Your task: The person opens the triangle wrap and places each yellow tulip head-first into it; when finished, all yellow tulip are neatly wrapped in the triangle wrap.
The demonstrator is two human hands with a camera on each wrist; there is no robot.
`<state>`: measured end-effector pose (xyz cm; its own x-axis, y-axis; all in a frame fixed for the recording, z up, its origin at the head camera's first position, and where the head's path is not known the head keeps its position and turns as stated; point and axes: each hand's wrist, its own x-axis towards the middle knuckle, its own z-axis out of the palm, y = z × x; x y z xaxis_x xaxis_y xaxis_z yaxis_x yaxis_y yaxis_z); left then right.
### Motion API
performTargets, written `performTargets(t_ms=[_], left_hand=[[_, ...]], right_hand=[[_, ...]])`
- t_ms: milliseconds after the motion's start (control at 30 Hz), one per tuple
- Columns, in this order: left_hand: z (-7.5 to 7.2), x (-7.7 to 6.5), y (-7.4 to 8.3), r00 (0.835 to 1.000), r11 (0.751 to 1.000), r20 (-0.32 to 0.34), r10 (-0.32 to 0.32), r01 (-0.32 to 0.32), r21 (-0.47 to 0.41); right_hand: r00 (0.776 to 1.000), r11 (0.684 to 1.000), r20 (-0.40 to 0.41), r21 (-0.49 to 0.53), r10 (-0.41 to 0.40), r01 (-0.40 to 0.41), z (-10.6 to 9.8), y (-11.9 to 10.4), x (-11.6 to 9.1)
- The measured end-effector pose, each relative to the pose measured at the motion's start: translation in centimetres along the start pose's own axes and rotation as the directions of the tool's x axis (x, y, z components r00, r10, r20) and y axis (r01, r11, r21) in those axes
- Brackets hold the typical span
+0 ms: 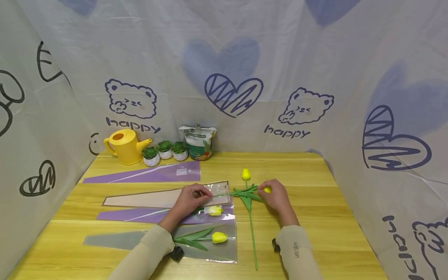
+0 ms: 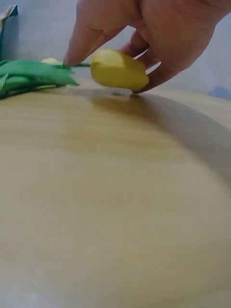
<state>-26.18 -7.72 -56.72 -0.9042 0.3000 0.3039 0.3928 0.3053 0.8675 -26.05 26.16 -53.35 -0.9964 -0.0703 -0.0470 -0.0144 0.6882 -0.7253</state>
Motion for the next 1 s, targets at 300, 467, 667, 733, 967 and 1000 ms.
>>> performTargets(t_ms=[300,467,667,733,967,1000], left_hand=[[-0.2,0.0,0.2,1.000,1.000,-0.002,-0.004,0.004,0.013],[0.1,0.0,0.3,1.000,1.000,-0.015,-0.007,0.008,0.011],[0.1,0.1,0.3,1.000,1.000,-0.015,-0.004,0.004,-0.002],[0.0,0.1,0.3,1.000,1.000,-0.011,-0.006,0.006,0.002],[-0.3,0.2,0.7,1.000,1.000,0.014,0.003,-0.004,0.020],[-0.3,0.2,0.7,1.000,1.000,0.021,0.007,-0.008,0.023]], right_hand=[[0.999,0.999,0.015,-0.034,-0.039,0.039,-0.1,0.1,0.0],[0.999,0.999,0.024,-0.031,-0.038,0.039,-0.1,0.3,0.0],[0.994,0.994,0.054,-0.053,-0.097,0.100,-0.3,0.4,-0.1],[0.990,0.991,0.068,-0.056,-0.120,0.124,-0.6,0.3,-0.1],[0.988,0.991,0.099,-0.052,-0.118,0.123,-1.7,-0.9,-0.6],[0.989,0.991,0.096,-0.058,-0.111,0.117,-1.8,-1.2,-0.6]])
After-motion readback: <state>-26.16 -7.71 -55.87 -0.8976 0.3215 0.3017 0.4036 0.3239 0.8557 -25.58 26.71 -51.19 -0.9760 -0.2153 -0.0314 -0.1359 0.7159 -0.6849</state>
